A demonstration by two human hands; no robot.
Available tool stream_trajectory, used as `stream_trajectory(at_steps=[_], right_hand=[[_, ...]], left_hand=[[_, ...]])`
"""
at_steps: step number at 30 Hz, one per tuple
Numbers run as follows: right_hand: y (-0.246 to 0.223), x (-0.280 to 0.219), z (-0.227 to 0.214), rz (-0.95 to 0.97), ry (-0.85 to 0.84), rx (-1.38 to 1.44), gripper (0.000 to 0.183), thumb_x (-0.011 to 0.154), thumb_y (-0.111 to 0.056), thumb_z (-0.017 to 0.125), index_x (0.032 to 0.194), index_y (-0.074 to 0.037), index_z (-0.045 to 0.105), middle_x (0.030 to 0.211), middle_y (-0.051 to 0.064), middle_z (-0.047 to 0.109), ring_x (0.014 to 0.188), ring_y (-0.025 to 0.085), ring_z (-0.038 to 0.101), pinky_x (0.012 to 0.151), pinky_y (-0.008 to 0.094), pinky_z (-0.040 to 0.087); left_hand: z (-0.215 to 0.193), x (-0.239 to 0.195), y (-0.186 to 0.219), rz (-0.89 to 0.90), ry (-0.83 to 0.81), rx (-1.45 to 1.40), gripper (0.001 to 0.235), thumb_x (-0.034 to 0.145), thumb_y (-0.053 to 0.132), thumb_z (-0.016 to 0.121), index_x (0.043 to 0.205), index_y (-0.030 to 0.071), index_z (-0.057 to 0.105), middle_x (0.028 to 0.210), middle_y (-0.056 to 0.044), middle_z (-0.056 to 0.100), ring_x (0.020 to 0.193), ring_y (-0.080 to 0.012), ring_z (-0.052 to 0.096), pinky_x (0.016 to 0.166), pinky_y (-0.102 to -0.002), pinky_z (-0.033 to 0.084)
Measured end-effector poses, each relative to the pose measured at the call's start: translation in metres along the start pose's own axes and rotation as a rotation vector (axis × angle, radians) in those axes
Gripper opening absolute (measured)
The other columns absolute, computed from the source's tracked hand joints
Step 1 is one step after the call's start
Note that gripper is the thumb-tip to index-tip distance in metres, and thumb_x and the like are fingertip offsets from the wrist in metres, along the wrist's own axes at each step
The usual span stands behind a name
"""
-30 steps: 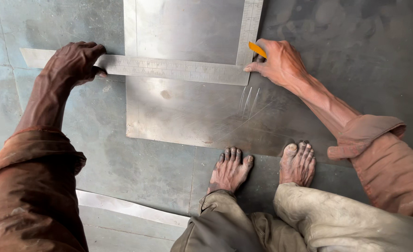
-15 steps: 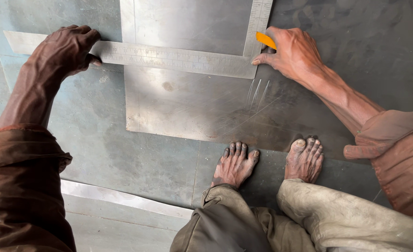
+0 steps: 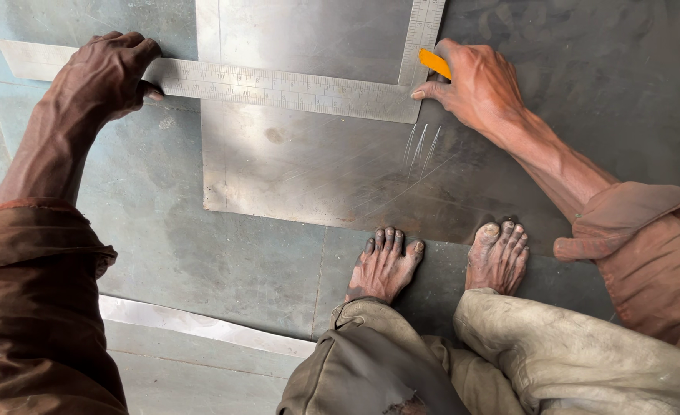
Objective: The person marks a large metal sheet using a framing square and a small orange tool by hand.
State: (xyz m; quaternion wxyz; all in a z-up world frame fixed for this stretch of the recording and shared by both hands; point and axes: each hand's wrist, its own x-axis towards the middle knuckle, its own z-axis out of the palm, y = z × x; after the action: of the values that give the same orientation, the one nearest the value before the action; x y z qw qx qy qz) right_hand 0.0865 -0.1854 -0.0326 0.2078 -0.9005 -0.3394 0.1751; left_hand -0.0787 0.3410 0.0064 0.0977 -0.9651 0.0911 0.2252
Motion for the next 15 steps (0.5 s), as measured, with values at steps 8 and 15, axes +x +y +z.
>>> stream_trajectory(at_steps=[8,15], right_hand=[[-0.001,0.003,0.002,-0.036,-0.058,-0.053,0.059,0.083,-0.042,0.09,0.1,0.005,0.058,0.069,0.018,0.064,0.061,0.027,0.068,0.051,0.041,0.056],[-0.026,-0.011,-0.001,0.096,-0.085,0.044,0.059,0.085,-0.027,0.087,0.115,0.007,0.049,0.082,0.023,0.068,0.072,0.033,0.073,0.06,0.045,0.06]], left_hand=[[-0.004,-0.003,0.003,-0.032,-0.003,-0.025,0.058,0.082,0.033,0.08,0.131,0.005,0.065,0.122,-0.014,0.071,0.124,-0.0322,0.065,0.109,-0.04,0.051],[0.004,-0.007,-0.001,-0.007,0.128,-0.019,0.057,0.084,0.039,0.081,0.132,0.011,0.068,0.124,-0.011,0.072,0.118,-0.0312,0.067,0.107,-0.044,0.052]])
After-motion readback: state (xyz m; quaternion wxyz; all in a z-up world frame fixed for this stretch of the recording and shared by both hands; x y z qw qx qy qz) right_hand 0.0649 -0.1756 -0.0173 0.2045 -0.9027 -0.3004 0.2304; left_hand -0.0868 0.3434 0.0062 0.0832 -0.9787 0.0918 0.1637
